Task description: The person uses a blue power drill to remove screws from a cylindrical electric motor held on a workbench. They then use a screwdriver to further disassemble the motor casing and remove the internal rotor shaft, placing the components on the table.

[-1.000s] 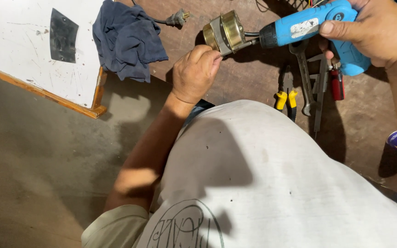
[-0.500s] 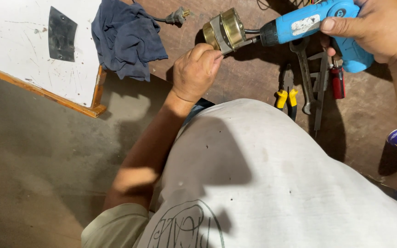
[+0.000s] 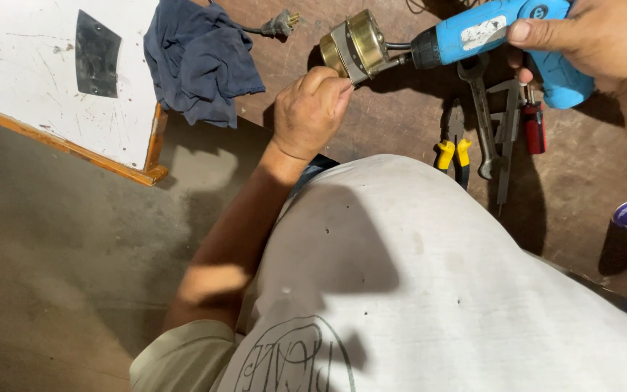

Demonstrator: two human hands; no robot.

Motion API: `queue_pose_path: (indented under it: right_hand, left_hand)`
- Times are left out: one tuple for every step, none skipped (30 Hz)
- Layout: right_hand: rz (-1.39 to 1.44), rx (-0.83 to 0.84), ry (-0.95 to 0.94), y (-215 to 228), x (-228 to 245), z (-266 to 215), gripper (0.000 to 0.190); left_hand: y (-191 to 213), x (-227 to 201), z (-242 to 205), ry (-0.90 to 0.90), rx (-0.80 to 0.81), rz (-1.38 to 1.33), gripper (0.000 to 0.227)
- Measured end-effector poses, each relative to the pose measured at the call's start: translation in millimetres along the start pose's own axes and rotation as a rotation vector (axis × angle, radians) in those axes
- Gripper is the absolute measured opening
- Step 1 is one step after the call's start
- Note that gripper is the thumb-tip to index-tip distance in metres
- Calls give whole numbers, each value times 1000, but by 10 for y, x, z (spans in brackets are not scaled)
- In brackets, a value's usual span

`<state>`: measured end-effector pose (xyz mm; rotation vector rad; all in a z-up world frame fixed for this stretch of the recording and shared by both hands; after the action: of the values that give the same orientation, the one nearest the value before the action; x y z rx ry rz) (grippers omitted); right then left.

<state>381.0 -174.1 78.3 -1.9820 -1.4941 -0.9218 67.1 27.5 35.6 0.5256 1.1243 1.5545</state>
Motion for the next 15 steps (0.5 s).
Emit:
queue_pose_path:
  right_hand:
    - [0,-1,0,13,-35,9,29]
    - [14,-15,-17,41,-78,20,28]
    - [28,-30,-33,69,-121,30,27]
    - [29,-30,-34,90,-141,48,27]
    - [27,-11,-30,97,-158,65,27]
    - [27,8,-24,103,-174,85,26]
    - [27,8,-24,119,-175,102,26]
    - [4,44,-5,109,-163,123,28]
    - [-19,81,14,97,-151,143,30]
    - [-20,80,14,102,-153,150,30]
    - [-21,74,23,109,-147,157,29]
    - [-22,69,34,118,-135,172,28]
    - [-24,68,36,82,-99,128,28]
    - [-20,9,3,88,-91,79,27]
    - [-16,-51,-31,93,-83,25,26]
  left_hand:
    - [2,-3,-5,0,0,-1,13]
    - [3,-7,-5,-1,-6,-6,13]
    - [4,-10,-6,-1,-13,-11,12]
    - [-7,-5,-12,-1,-12,-12,12]
    - [-23,-5,-19,-8,-4,-20,11]
    - [-39,-1,-25,-16,3,-28,11]
    - [-43,-1,-21,-17,3,-27,11]
    - [-44,-2,-19,-21,4,-31,10]
    - [-44,-4,-18,-25,5,-35,10]
    - [-38,-1,-17,-26,3,-35,10]
    - [-39,-2,-16,-32,15,-43,11]
    - [-41,3,-8,-39,25,-50,12]
    - [-19,3,1,-40,22,-49,12]
    - [-26,6,0,-18,61,-58,13]
    - [-31,8,-2,4,99,-67,13]
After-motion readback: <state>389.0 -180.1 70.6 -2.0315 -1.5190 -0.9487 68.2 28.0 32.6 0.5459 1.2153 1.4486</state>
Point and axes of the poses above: each hand's wrist, its own z-axis towards the middle knuckle, its own y-axis out of the back of the hand, x = y × z, the point moved 7 cm from there along z, towards the middle knuckle, and after that the axes turned 12 degrees about z, right-handed, at the moved point
